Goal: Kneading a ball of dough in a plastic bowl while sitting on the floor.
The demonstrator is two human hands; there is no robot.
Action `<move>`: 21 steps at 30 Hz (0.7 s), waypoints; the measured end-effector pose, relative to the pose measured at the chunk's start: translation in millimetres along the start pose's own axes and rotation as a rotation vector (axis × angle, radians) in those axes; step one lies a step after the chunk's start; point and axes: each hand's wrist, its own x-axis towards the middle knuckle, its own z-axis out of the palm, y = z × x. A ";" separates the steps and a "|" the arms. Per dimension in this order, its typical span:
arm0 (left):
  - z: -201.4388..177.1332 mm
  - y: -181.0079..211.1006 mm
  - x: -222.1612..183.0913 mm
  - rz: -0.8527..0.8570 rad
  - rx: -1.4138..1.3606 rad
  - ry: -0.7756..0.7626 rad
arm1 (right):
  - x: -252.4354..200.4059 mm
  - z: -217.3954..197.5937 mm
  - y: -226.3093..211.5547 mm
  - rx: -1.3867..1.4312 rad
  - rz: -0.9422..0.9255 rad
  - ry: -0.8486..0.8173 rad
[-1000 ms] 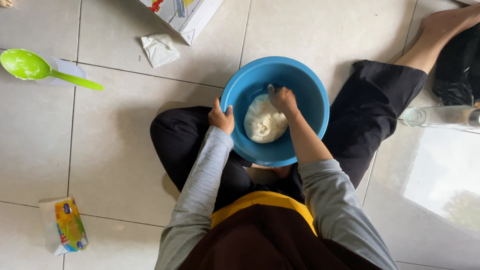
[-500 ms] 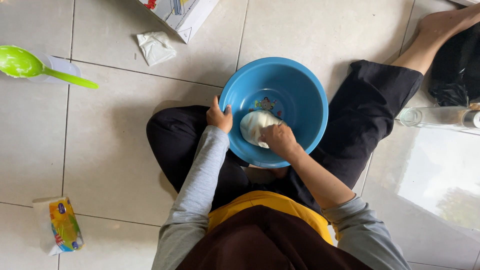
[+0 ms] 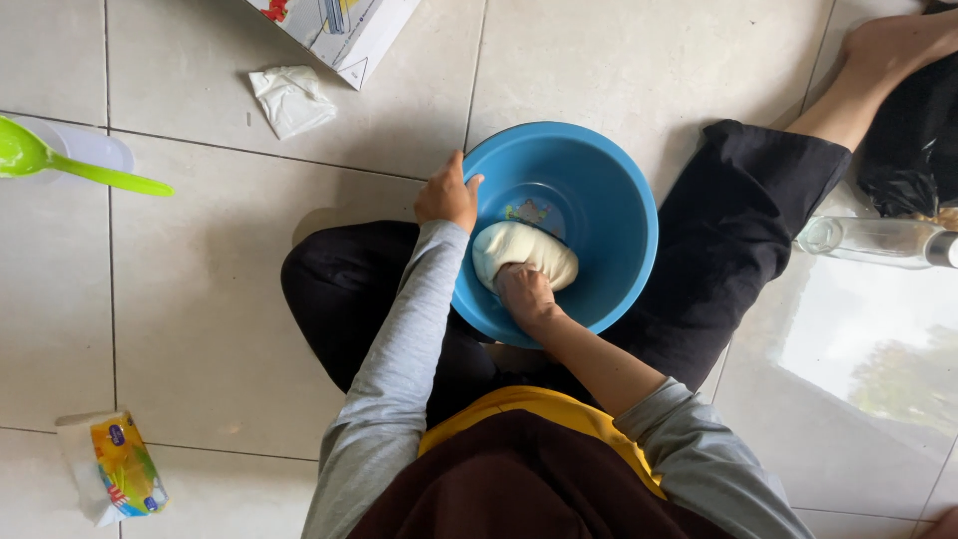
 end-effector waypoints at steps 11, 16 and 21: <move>-16.6 3.7 -9.2 0.068 -0.032 0.020 | 51.0 12.6 3.3 0.192 0.051 -0.024; -21.6 1.8 -14.7 0.020 -0.037 0.034 | 57.8 -9.3 26.1 0.282 -0.030 0.174; -10.7 -17.7 -22.3 -0.073 -0.030 0.072 | 62.0 -49.6 39.6 0.264 -0.139 0.495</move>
